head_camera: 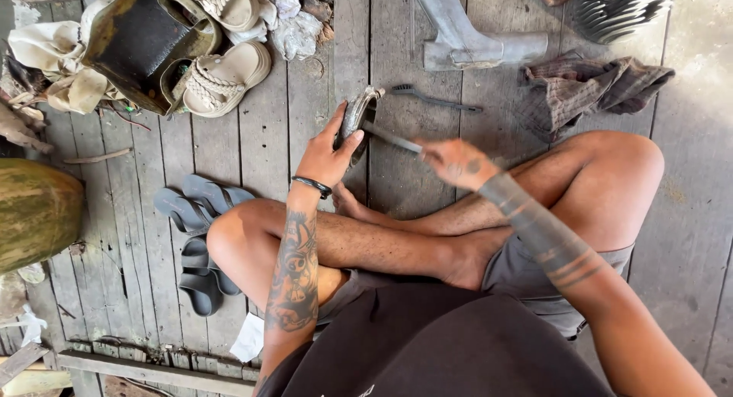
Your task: Cleaning a circular metal motorcycle part using a wire brush while sitting on a wooden floor.
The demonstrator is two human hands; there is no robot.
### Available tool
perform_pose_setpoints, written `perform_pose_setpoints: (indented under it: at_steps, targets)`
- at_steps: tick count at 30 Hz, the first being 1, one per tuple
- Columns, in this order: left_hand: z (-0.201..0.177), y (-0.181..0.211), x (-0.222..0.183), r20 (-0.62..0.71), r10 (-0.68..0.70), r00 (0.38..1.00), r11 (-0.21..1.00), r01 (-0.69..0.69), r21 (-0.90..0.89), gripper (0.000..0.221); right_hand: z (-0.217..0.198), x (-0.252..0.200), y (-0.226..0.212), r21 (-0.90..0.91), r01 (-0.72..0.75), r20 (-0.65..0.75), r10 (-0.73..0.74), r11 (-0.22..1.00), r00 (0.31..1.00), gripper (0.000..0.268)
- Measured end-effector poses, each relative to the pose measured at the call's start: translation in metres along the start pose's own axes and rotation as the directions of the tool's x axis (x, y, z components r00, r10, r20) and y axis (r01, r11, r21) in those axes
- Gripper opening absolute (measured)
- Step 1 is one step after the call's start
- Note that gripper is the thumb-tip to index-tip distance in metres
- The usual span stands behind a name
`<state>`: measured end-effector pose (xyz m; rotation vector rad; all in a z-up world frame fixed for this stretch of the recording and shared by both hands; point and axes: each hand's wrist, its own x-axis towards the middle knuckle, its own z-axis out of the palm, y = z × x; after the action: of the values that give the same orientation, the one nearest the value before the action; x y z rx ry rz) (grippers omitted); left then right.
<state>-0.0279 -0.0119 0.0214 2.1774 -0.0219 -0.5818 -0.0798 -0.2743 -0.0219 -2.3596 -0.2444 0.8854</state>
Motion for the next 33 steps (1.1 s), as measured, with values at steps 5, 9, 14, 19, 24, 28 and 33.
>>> perform_pose_setpoints:
  at_steps: [5,9,14,19,24,28,33]
  targets:
    - [-0.001,0.000,0.001,0.013,-0.020,1.000,0.998,0.019,0.053,0.069,-0.009,-0.008,-0.036,0.112,-0.004,0.114,-0.009,0.994,0.993,0.044]
    - [0.001,0.001,-0.001,0.018,-0.016,1.000,0.998,0.015,0.067,0.070,-0.014,0.002,-0.006,0.011,-0.007,-0.017,0.007,1.000,1.000,0.041]
    - [-0.001,0.007,-0.004,0.001,-0.011,1.000,1.000,0.011,0.006,0.070,-0.004,-0.004,-0.006,0.101,-0.018,0.109,0.007,0.995,0.994,0.041]
    - [-0.002,0.002,0.001,0.006,-0.015,1.000,1.000,0.015,0.021,0.069,0.006,-0.005,-0.012,0.049,0.047,-0.032,-0.046,0.998,0.998,0.037]
    - [0.001,-0.003,0.002,0.002,-0.035,0.999,0.999,0.035,0.002,0.068,0.000,-0.002,-0.001,-0.080,0.061,-0.126,-0.071,0.995,0.990,0.035]
    - [0.002,-0.005,0.002,-0.006,-0.053,0.999,0.998,0.053,0.020,0.069,0.014,-0.006,-0.004,-0.110,0.100,-0.041,-0.105,0.989,0.994,0.040]
    - [0.003,-0.001,0.004,-0.007,-0.073,0.997,0.997,0.073,0.030,0.069,0.009,0.001,-0.006,-0.133,0.024,-0.153,-0.044,0.991,0.987,0.045]
